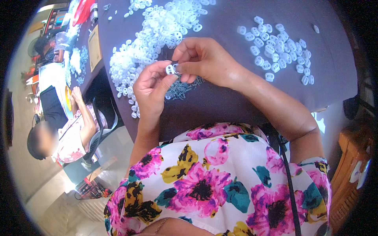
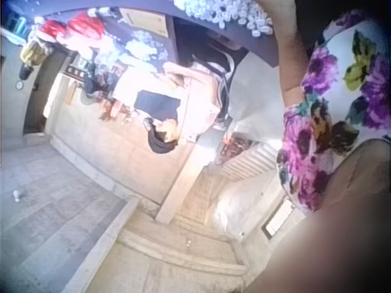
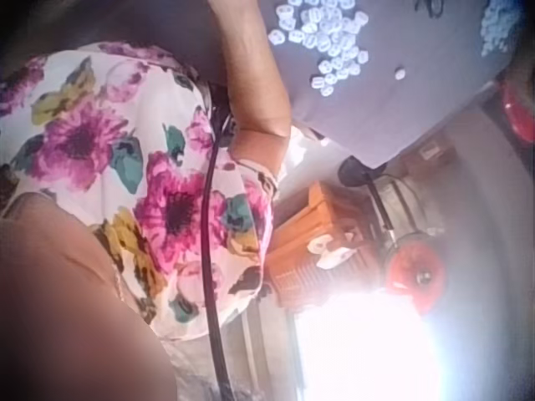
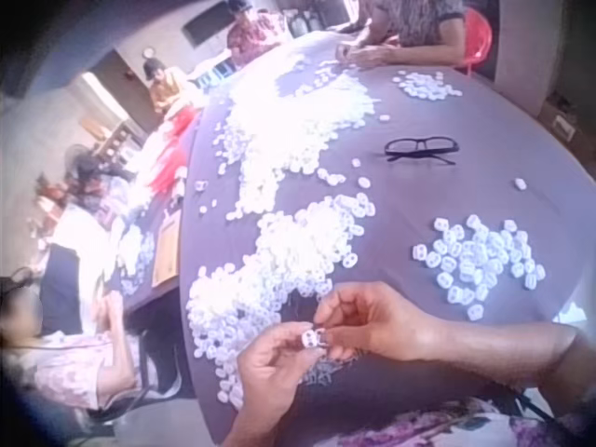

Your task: The person assembles plastic cord locks by inserting springs into the outer stopper bodies and joining the pieces by hand, then sorts and gathers the plastic pieces on the table.

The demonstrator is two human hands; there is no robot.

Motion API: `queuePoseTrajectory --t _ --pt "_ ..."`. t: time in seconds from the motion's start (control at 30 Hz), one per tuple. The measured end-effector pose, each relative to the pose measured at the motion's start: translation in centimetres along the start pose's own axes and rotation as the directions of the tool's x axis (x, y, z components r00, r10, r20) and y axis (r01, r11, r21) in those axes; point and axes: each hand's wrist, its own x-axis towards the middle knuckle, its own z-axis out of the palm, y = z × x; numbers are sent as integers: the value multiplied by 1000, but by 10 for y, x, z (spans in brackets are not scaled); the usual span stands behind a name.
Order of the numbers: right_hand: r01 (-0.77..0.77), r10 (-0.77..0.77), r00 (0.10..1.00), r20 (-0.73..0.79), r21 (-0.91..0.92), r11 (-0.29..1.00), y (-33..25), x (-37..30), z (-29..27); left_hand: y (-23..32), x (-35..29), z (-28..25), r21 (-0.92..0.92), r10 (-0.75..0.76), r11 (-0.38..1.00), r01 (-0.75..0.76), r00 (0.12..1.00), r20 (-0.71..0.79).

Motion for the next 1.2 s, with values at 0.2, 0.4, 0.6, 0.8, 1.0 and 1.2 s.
queuePoseTrajectory --t 0.2,0.4,0.6,0.8,1.0,1.2 --pt "-15 15 1000 9 38 999 1 0 4 4 -2 -1 8 11 1000 -11 1000 6" --pt "-8 8 1000 14 40 999 2 0 3 5 -1 0 13 12 1000 -12 1000 8" --pt "-31 30 998 58 21 999 0 1 -1 0 0 -2 35 53 998 -54 998 35" --pt "-13 12 997 75 1 1000 1 2 -2 -7 3 -3 51 154 986 -159 984 87" --pt "-32 32 999 27 6 999 1 0 2 -10 1 1 50 171 983 -174 983 69" --pt "-93 92 995 47 16 996 -4 1 4 -4 -1 -3 79 161 983 -165 986 48"
